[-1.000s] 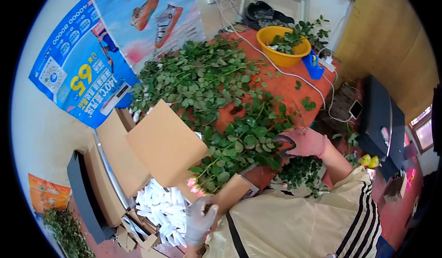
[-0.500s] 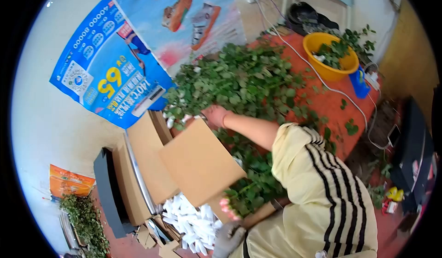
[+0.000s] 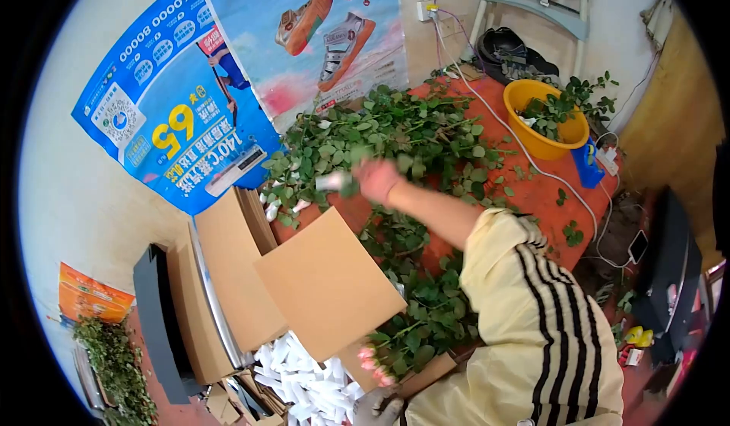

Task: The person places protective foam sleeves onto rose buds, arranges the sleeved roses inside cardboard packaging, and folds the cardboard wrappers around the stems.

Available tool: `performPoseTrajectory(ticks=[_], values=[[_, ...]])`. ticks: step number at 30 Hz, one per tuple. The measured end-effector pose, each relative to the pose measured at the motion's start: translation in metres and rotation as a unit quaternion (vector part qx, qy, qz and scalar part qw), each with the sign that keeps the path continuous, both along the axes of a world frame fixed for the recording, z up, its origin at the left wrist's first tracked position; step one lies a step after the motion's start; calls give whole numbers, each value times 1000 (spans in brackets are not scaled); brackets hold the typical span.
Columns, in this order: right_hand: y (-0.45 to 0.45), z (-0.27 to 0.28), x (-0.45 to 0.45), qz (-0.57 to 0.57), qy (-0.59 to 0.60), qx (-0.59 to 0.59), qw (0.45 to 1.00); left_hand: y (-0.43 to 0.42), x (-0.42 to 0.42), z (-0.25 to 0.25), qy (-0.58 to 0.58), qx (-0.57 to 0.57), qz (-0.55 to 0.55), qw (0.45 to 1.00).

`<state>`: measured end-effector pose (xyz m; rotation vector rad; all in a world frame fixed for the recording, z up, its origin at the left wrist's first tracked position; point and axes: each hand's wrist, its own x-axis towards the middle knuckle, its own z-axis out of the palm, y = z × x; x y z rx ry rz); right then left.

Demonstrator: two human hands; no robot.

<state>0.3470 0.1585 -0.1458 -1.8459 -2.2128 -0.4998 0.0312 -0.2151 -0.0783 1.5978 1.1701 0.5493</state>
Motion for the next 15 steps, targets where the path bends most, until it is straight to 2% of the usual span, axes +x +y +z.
performPoseTrajectory(ticks=[1,2,3,4,5,6,7,8,9,10,11,12,13,14,15], values=[[-11,35,22,-46,-40,122,991,1,-1,-1,-2,4,-10,1000],[-4,65,57,-57,64,137,987,2,-4,-2,-4,7,-22,1000],[-19,113,87,-122,-11,205,971,3,-2,1,-29,16,-17,999],[-25,146,134,-187,-67,181,963,1,-7,-11,-19,50,-31,998],[-60,196,150,-190,84,293,933,2,-10,-10,-25,46,-37,998],[-78,235,177,-243,91,289,921,3,-10,-7,-31,42,-43,998],[-99,252,191,-222,165,423,863,1,-8,-4,-85,20,-15,996],[-130,280,184,-180,266,420,848,3,-11,-5,-132,-2,-14,991],[-157,291,173,-148,255,436,850,9,-12,-8,-174,5,-15,985],[-174,289,168,-69,304,425,850,13,-10,-8,-214,11,-15,977],[-206,288,129,-42,301,379,874,18,-2,0,-279,19,3,960],[-221,268,110,40,278,367,887,23,7,15,-307,23,21,951],[-252,250,86,120,73,321,937,28,16,30,-334,28,39,941],[-277,251,48,212,-49,228,949,30,18,49,-320,31,65,945],[-297,248,16,217,-72,46,973,37,16,61,-236,130,23,963]])
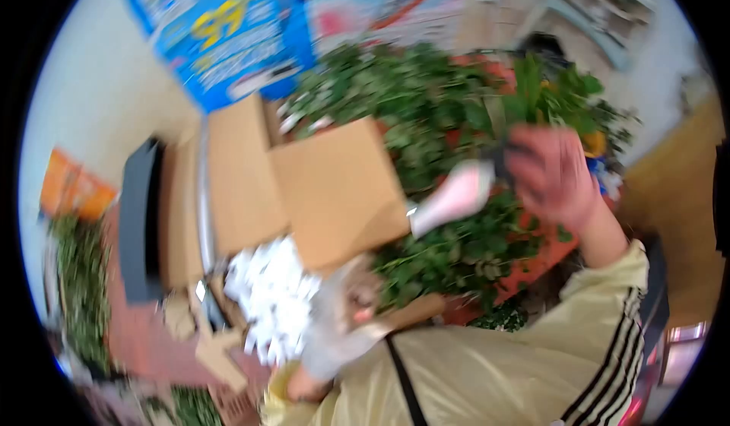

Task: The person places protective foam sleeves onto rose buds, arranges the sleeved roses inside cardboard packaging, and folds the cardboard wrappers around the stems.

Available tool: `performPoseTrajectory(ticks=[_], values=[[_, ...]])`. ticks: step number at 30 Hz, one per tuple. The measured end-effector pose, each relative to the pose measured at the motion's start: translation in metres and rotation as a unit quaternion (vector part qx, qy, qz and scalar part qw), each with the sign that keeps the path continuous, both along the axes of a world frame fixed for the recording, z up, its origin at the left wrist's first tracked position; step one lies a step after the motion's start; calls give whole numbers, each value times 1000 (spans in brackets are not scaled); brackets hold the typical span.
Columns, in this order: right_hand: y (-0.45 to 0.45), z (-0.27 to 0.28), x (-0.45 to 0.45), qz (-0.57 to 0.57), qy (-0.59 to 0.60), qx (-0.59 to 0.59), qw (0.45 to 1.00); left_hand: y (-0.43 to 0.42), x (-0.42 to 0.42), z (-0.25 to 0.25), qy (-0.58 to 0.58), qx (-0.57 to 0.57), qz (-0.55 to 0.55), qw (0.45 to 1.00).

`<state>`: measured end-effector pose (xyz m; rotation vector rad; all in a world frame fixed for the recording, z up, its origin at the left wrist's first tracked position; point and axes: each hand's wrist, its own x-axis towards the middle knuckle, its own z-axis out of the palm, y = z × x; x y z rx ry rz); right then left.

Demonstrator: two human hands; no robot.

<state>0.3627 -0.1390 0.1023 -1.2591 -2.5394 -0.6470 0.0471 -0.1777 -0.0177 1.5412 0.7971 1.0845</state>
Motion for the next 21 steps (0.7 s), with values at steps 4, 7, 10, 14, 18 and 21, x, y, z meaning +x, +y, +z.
performPoseTrajectory(ticks=[4,7,10,14,18,21], values=[[-32,-37,-51,120,-81,-2,989,4,1,17,185,156,6,970],[-33,-52,-61,150,-75,16,986,-7,-10,11,214,151,-1,965],[-34,-53,-66,178,-85,25,980,-20,-23,-7,186,297,55,935],[-19,-53,-49,94,-94,57,990,-40,-83,-34,182,175,109,961],[-20,-35,-20,60,-16,76,995,-12,-126,-48,320,-106,270,902],[-26,-43,-22,63,37,123,990,-2,-105,-57,312,113,253,909]])
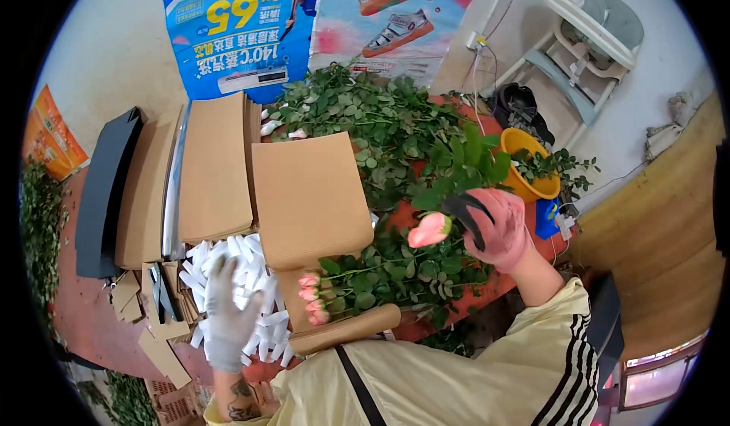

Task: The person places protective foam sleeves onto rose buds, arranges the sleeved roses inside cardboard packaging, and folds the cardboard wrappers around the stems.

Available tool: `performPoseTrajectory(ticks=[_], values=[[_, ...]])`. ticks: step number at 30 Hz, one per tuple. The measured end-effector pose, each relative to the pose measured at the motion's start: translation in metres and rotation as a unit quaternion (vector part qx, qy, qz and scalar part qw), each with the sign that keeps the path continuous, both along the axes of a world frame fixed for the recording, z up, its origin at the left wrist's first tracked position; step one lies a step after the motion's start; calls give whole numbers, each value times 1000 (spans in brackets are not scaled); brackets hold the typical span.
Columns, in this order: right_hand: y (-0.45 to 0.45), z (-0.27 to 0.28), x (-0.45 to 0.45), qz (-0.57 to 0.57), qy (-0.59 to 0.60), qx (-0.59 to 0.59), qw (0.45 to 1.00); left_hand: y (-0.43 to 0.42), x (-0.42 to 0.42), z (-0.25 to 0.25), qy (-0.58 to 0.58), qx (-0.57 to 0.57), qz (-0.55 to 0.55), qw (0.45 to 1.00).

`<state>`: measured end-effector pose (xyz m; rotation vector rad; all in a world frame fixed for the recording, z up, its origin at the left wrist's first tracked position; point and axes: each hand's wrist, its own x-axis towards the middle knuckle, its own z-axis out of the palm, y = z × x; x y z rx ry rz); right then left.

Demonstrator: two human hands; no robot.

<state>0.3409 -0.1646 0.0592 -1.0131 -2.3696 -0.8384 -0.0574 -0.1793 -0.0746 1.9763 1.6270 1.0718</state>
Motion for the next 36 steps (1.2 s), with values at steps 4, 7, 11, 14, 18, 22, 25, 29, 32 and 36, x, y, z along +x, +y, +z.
performPoseTrajectory(ticks=[4,7,11,14,18,22,25,29,32,36], values=[[-13,5,-6,9,23,-57,998,5,77,65,-74,0,-211,975],[-15,-8,-15,-68,-85,-86,990,15,78,73,-66,-150,-282,945],[13,-91,-25,-27,205,-467,860,22,45,-19,33,-104,-265,958],[18,-110,-68,28,-124,-227,966,17,48,-68,34,-126,-301,945],[36,-169,-107,43,-228,-261,937,19,57,-85,223,-183,-297,910],[51,-207,-123,35,-249,-282,926,19,56,-68,214,-262,-298,893],[55,-233,-120,48,-190,-285,938,13,54,-86,236,-206,-282,907],[57,-262,-112,63,-129,-303,942,12,54,-89,233,-208,-282,907],[60,-268,-110,91,-118,-291,945,11,53,-93,196,-204,-282,917],[54,-262,-125,43,-173,-282,942,15,50,-107,167,-159,-282,931]])
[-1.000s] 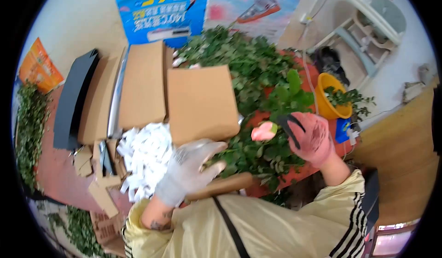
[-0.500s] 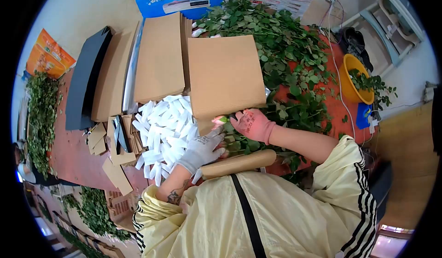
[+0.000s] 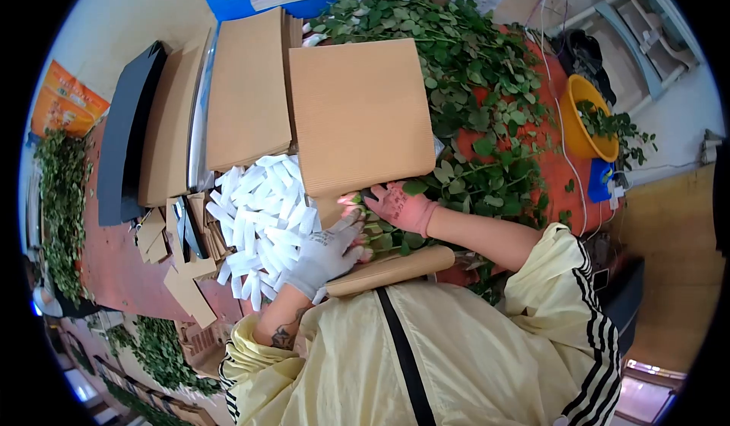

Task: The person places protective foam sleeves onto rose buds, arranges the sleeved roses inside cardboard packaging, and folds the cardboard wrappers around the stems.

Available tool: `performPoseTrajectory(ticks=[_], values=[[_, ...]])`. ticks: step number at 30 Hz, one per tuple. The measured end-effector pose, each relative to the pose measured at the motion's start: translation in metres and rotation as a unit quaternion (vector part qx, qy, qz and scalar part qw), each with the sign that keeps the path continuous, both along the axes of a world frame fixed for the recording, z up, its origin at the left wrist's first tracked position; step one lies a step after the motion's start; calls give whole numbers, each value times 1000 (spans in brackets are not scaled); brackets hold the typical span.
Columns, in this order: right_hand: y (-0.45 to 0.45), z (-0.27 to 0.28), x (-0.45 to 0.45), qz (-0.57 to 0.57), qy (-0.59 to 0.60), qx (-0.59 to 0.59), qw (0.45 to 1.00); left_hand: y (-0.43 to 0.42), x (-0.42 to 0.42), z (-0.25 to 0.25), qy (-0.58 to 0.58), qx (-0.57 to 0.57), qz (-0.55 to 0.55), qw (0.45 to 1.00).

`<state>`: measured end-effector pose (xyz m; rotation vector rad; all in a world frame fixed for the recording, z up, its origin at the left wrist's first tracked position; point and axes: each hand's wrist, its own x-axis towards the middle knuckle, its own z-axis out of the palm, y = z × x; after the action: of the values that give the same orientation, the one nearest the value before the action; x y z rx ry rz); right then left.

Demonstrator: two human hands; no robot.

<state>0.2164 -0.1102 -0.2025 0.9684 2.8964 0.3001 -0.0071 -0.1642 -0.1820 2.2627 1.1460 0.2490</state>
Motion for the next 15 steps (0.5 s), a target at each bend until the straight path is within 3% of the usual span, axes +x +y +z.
performPoseTrajectory(ticks=[1,2,4,5,8,9,15], values=[[-3,18,-6,-18,-81,-23,996,-1,-2,-4,-39,26,12,999],[-9,35,-7,-22,-77,-31,996,-3,-6,-1,-35,19,8,999],[-18,55,0,-50,24,-128,990,0,-15,12,-110,2,113,987],[-21,39,9,-1,84,-46,995,1,-17,11,-134,32,154,978],[-23,56,5,-20,67,-129,989,2,-18,28,-72,-64,161,982],[-20,52,-1,-47,60,-141,987,2,-18,22,-78,7,99,992],[-5,40,-16,-67,-25,-130,989,-6,-5,4,-61,-18,85,994]])
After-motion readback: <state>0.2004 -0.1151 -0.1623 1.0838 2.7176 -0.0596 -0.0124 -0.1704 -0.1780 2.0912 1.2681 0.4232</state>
